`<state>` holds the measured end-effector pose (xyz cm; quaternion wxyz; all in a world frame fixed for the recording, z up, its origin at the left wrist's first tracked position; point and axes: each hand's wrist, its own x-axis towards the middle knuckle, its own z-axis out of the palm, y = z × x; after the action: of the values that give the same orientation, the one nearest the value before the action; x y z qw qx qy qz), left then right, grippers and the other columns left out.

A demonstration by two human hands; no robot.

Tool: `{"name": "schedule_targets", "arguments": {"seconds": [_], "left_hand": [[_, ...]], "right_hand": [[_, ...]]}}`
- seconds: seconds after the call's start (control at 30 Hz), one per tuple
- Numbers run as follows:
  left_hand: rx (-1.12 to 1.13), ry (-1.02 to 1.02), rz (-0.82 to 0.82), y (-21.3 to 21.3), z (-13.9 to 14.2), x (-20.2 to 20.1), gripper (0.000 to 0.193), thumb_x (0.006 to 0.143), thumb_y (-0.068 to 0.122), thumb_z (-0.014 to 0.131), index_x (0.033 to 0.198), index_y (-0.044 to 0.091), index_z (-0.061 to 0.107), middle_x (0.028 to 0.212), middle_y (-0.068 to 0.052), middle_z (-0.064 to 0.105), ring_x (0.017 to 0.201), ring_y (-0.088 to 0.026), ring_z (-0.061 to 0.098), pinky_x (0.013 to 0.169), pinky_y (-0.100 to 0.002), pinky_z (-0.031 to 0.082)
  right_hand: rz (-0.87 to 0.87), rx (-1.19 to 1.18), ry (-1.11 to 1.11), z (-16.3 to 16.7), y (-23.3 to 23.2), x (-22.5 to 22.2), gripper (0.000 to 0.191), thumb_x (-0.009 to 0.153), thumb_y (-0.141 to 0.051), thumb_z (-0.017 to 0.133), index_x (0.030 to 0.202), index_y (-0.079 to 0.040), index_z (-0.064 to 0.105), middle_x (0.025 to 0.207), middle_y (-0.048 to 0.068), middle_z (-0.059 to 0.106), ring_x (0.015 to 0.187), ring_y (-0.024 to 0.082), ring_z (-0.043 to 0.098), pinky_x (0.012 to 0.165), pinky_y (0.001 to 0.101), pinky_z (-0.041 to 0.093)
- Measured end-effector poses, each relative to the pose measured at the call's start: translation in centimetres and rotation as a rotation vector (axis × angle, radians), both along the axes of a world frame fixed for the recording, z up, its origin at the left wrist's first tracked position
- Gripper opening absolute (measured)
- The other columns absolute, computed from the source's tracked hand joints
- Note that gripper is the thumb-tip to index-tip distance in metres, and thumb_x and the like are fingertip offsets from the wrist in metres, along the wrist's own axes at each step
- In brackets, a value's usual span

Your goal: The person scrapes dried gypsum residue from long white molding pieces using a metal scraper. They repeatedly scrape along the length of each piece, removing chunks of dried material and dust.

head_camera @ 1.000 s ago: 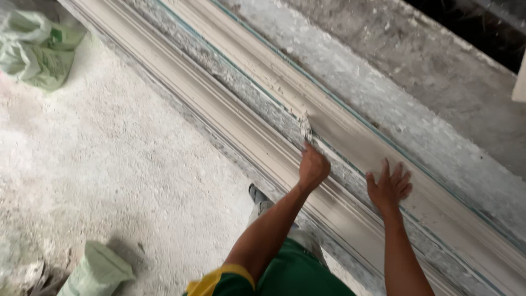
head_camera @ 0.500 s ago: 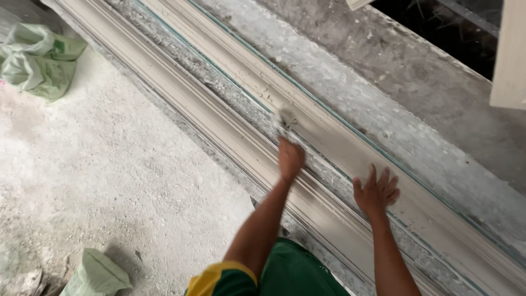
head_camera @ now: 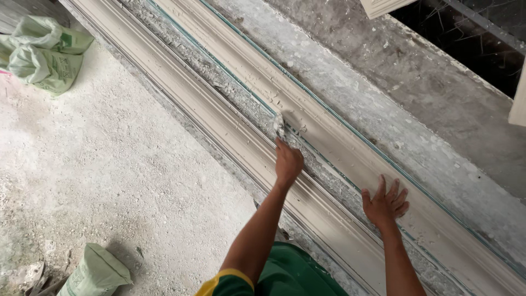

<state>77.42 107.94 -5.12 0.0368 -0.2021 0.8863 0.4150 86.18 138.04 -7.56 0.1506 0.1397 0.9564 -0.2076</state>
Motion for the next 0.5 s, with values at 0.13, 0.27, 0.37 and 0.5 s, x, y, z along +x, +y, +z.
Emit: {"name": "schedule_targets", "arguments": {"seconds": [0.13,0.27,0.37,0.5], "left_hand": [[0.076,0.057,-0.041,1.5,-0.8,1.1,0.073,0.1,0.017,0.042,0.151,-0.019,0.003,0.127,-0.048,0.046,0.096,-0.05,0.064,0.076,-0.051,0.064],[0.088,-0.029,0.046,-4.5,1.3,-4.9,0.071,0.1,0.017,0.037,0.154,-0.012,0.0,0.107,-0.037,0.063,0.079,-0.042,0.069,0.065,-0.049,0.064],[0.116,0.052,0.102,-9.1,3.4,-8.6,0.068,0.098,0.013,0.041,0.152,-0.016,0.009,0.104,-0.034,0.067,0.079,-0.038,0.069,0.067,-0.047,0.064],[0.105,-0.054,0.12,-9.4,3.8,-7.4,0.068,0.099,0.016,0.038,0.153,-0.015,0.009,0.123,-0.037,0.056,0.094,-0.043,0.069,0.077,-0.05,0.064]], "right_hand": [[0.0,0.012,-0.004,-0.1,0.1,0.0,0.087,0.09,-0.072,0.041,0.162,-0.029,0.015,0.17,0.019,-0.012,0.152,0.048,-0.023,0.112,0.0721,-0.012],[0.006,0.009,-0.015,0.0,0.2,0.0,0.087,0.091,-0.072,0.039,0.162,-0.03,0.013,0.17,0.018,-0.012,0.152,0.048,-0.023,0.112,0.0722,-0.012],[0.002,0.028,-0.039,0.2,0.2,-0.2,0.087,0.09,-0.073,0.039,0.162,-0.031,0.012,0.171,0.017,-0.012,0.152,0.047,-0.023,0.113,0.0722,-0.011],[-0.015,0.039,-0.054,0.3,0.1,-0.4,0.087,0.09,-0.072,0.039,0.163,-0.032,0.013,0.172,0.017,-0.011,0.153,0.047,-0.022,0.115,0.0711,-0.011]]}}
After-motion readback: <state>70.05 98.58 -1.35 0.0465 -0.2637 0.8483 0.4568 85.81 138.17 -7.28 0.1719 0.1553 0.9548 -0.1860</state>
